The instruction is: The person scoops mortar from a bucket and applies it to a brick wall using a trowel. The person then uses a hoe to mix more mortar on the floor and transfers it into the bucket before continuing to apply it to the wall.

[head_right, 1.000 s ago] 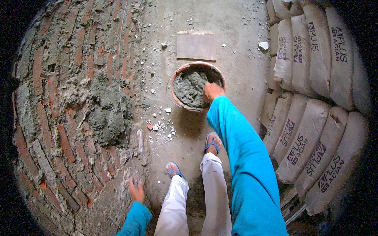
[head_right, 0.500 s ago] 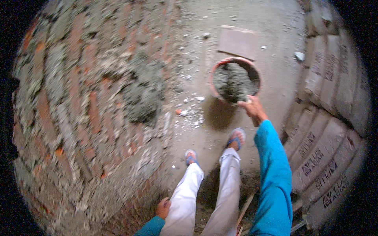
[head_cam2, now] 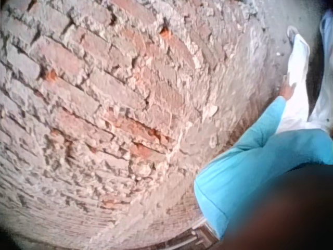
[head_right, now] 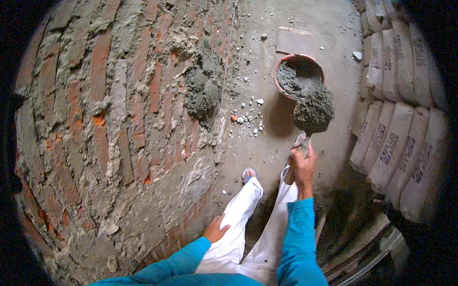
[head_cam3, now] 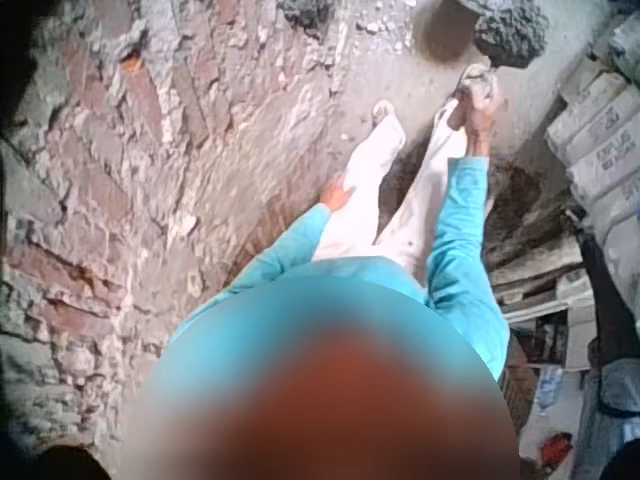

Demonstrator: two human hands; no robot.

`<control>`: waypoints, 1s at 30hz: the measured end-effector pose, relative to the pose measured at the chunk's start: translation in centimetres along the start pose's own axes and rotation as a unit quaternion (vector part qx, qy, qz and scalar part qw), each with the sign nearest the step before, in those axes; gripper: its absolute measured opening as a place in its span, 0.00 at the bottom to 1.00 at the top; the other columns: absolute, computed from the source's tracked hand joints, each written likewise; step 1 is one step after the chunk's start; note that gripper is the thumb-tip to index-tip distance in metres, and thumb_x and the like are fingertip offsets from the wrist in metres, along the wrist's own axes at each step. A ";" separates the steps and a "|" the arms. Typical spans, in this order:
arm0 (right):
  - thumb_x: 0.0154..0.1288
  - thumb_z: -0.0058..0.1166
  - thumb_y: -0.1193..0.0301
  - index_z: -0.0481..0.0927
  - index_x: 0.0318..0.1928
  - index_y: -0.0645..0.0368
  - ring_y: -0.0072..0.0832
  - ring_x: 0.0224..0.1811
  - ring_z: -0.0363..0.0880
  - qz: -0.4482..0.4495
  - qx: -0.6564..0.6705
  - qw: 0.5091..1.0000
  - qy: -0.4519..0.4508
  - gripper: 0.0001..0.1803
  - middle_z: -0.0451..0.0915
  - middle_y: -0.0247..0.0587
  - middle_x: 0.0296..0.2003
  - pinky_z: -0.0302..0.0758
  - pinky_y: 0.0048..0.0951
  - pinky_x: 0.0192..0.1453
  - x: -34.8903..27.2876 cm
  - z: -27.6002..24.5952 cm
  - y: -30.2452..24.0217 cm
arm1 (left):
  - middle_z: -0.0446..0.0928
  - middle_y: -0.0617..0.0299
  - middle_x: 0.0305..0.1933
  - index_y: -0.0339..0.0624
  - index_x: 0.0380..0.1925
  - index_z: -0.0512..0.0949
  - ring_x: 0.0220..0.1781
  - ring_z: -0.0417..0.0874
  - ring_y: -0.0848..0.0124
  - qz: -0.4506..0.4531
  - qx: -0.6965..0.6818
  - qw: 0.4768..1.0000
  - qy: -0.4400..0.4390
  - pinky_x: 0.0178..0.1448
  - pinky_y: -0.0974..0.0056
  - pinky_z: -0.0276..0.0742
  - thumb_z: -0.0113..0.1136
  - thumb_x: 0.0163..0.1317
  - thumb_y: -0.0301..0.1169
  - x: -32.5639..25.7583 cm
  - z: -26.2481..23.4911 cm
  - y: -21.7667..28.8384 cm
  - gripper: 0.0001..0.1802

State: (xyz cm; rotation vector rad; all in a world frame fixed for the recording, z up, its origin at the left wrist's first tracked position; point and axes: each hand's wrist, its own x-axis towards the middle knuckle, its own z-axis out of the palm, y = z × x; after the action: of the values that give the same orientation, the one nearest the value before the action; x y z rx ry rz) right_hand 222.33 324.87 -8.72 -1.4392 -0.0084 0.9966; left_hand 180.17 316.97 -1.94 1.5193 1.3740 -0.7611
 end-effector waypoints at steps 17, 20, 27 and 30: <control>0.61 0.59 0.65 0.74 0.48 0.64 0.58 0.39 0.79 0.070 -0.184 0.974 -0.110 0.19 0.79 0.62 0.36 0.74 0.53 0.41 -25.2 26.8 6.2 | 0.68 0.35 0.64 0.48 0.72 0.59 0.59 0.73 0.36 -0.004 0.088 0.993 0.079 0.62 0.40 0.69 0.61 0.64 0.44 -3.9 7.1 -5.5 0.39; 0.60 0.61 0.65 0.73 0.43 0.64 0.50 0.32 0.79 0.046 -0.206 0.967 -0.140 0.17 0.78 0.57 0.31 0.73 0.47 0.36 -23.5 20.6 3.3 | 0.69 0.33 0.61 0.45 0.70 0.60 0.59 0.74 0.37 0.070 0.083 0.988 0.107 0.62 0.40 0.70 0.59 0.65 0.45 -3.0 6.5 -2.9 0.37; 0.59 0.60 0.73 0.75 0.37 0.55 0.16 0.21 0.70 0.183 -0.165 0.948 -0.199 0.08 0.73 0.26 0.24 0.68 0.24 0.24 -2.6 -0.9 1.2 | 0.74 0.39 0.56 0.40 0.58 0.75 0.60 0.74 0.43 -0.047 -0.036 0.996 0.063 0.64 0.47 0.70 0.64 0.61 0.40 0.6 3.8 6.5 0.28; 0.54 0.59 0.68 0.74 0.42 0.62 0.53 0.33 0.80 -0.055 -0.496 0.851 -0.164 0.16 0.81 0.55 0.33 0.76 0.50 0.41 8.7 -8.1 -0.6 | 0.76 0.40 0.52 0.39 0.52 0.78 0.56 0.76 0.44 -0.055 -0.063 0.992 0.093 0.61 0.49 0.72 0.65 0.60 0.36 3.5 2.7 11.7 0.22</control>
State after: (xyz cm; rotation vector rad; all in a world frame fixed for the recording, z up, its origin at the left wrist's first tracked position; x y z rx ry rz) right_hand 232.52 323.40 -14.67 -2.1249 -0.9759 1.1895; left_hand 192.59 316.51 -3.48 1.4525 1.6250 -0.5977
